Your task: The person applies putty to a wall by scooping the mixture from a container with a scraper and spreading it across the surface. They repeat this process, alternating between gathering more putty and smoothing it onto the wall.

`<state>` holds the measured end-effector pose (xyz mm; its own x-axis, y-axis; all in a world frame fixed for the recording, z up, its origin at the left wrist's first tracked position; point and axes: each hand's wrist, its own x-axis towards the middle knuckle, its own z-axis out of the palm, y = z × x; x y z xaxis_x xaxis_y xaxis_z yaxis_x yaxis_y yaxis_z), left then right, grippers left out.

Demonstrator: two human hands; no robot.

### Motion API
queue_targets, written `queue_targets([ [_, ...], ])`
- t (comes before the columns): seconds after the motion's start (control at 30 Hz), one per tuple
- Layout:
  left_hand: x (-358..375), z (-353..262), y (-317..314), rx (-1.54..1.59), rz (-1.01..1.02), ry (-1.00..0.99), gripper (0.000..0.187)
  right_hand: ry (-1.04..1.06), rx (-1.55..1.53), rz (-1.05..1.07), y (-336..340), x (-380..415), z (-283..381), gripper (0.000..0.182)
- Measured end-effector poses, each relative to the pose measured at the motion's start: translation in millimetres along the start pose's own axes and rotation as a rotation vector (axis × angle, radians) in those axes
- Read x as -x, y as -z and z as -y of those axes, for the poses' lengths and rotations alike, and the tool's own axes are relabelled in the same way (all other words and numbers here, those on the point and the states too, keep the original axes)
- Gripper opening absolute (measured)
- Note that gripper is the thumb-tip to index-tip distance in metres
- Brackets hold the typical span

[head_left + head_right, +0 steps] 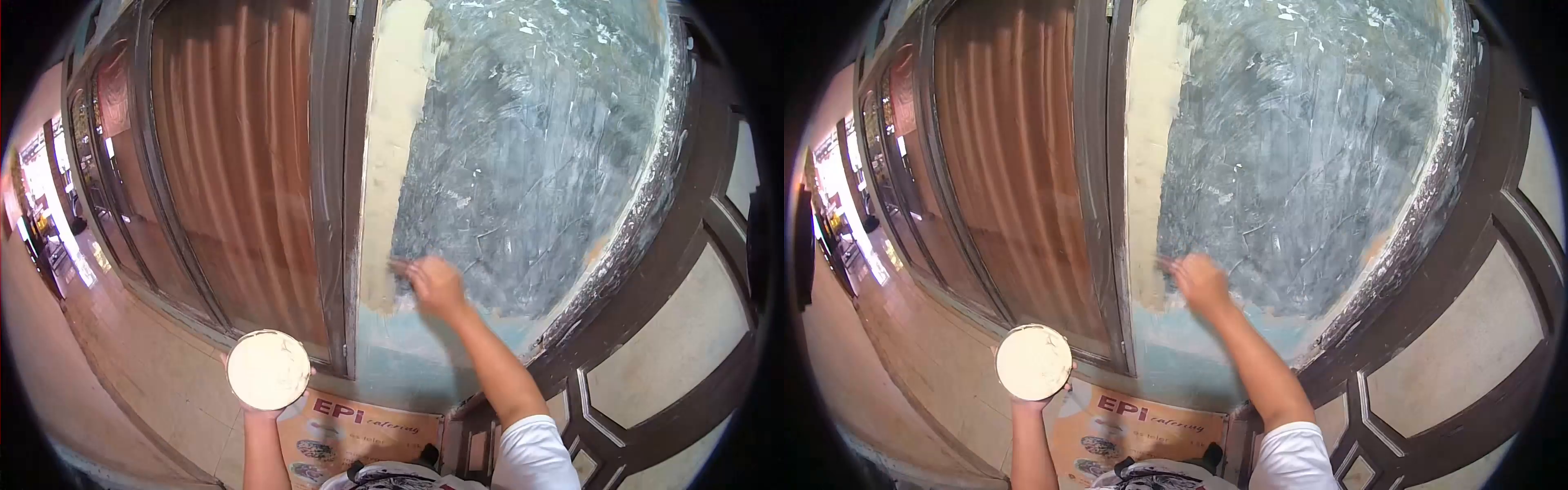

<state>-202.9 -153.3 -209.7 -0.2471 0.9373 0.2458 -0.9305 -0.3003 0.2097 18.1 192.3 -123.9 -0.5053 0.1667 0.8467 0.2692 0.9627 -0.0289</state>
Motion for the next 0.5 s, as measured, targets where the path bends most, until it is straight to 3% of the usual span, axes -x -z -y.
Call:
queue_targets([
  [0.07,-0.5,3.6,6.8,-0.071,-0.117,-0.127,0.104,0.010,0.092,0.317,-49.2,68.2,-2.8,0.015],
  [0.1,-1.9,1.9,0.2,-0.116,0.062,-0.026,0.102,-0.045,0.143,0.509,-63.9,88.6,-1.1,0.019],
  [0.13,0.5,4.0,1.9,-0.112,0.059,-0.031,0.102,-0.041,0.141,0.515,-66.2,88.9,-5.4,0.019],
  [0.2,2.0,2.7,3.1,-0.143,-0.048,-0.097,0.099,-0.049,0.206,0.468,-70.3,77.1,-18.3,0.021],
  [0.23,0.5,1.1,1.3,-0.147,-0.043,-0.103,0.099,-0.015,0.173,0.178,-50.3,48.5,-16.4,0.018],
  [0.37,-1.2,4.8,7.6,-0.069,-0.077,-0.096,0.106,-0.036,0.009,-0.168,64.2,-66.5,17.5,0.013],
  [0.5,-18.3,23.1,-19.6,-0.026,0.052,0.034,0.101,0.079,0.015,-0.194,118.7,-94.4,47.7,0.015],
])
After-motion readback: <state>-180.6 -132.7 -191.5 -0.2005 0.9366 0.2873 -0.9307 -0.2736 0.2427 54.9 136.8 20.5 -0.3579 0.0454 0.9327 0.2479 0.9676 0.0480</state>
